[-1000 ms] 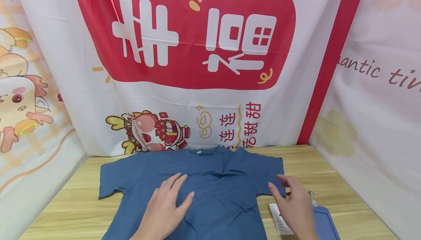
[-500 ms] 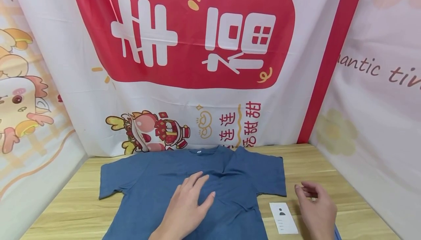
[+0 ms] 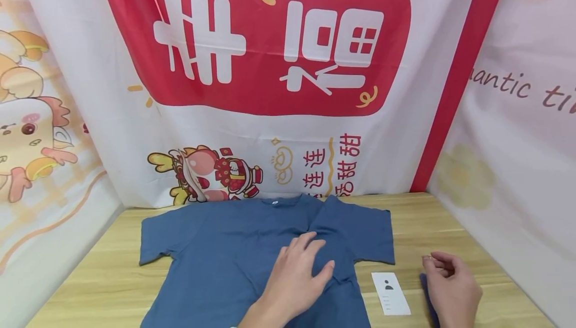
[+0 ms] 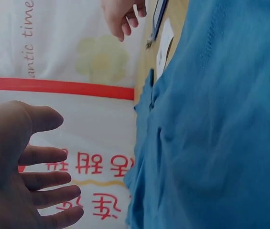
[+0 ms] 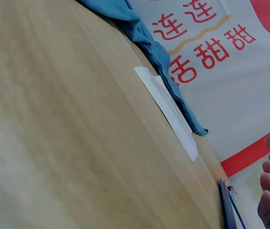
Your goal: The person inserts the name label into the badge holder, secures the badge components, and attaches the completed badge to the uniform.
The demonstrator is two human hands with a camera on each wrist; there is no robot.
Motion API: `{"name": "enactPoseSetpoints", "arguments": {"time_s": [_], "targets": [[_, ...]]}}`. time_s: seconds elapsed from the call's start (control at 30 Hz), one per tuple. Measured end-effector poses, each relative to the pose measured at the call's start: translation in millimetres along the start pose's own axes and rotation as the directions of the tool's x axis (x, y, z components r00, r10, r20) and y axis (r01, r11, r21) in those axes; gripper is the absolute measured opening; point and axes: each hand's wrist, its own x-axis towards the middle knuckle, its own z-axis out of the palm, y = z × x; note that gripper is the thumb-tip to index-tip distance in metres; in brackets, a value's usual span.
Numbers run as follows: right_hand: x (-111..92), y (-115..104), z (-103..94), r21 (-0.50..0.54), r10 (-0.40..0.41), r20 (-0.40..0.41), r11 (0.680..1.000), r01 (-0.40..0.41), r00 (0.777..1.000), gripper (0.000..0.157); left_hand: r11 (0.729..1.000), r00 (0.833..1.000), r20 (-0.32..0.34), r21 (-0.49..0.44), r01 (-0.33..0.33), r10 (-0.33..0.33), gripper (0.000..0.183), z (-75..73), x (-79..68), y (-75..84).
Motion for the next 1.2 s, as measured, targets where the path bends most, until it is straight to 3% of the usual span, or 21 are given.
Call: {"name": "enactPoseSetpoints", "arguments": {"time_s": [0.23,0.37,0.5,0.77,1.0,1.2], "targets": [[7,6,-14.7,-0.025,0.075,-0.043,0.997,-0.076,0.996,0.02,0.999,0.999,0.038,0.029,-0.013,0.012,0.039,21.8,8.0,12.6],[9,8,-21.4,-0.081,0.098,-0.053,0.992,-0.102,0.994,0.028,0.998,0.996,0.089,0.057,-0.025,0.02,0.036,35.2,11.3,16.8],[12,12,-23.8,-0.17,0.104,-0.012,0.98,-0.105,0.994,0.042,0.996,0.992,0.122,0.079,-0.048,0.038,0.035,44.1,10.6,20.0],[18,22,-20.1,-0.322,0.142,0.132,0.942,-0.093,0.981,0.071,0.996,0.993,0.11,0.065,-0.059,0.052,0.035,46.0,9.7,18.4],[18,20,-18.3,-0.44,0.189,0.22,0.895,-0.076,0.957,0.08,0.998,0.993,0.111,0.044,-0.032,0.027,0.035,45.0,9.0,12.1],[18,16,-21.2,-0.487,0.179,0.277,0.873,-0.023,0.944,0.087,1.0,0.995,0.097,-0.01,-0.008,0.009,0.034,44.9,6.9,13.7]]}}
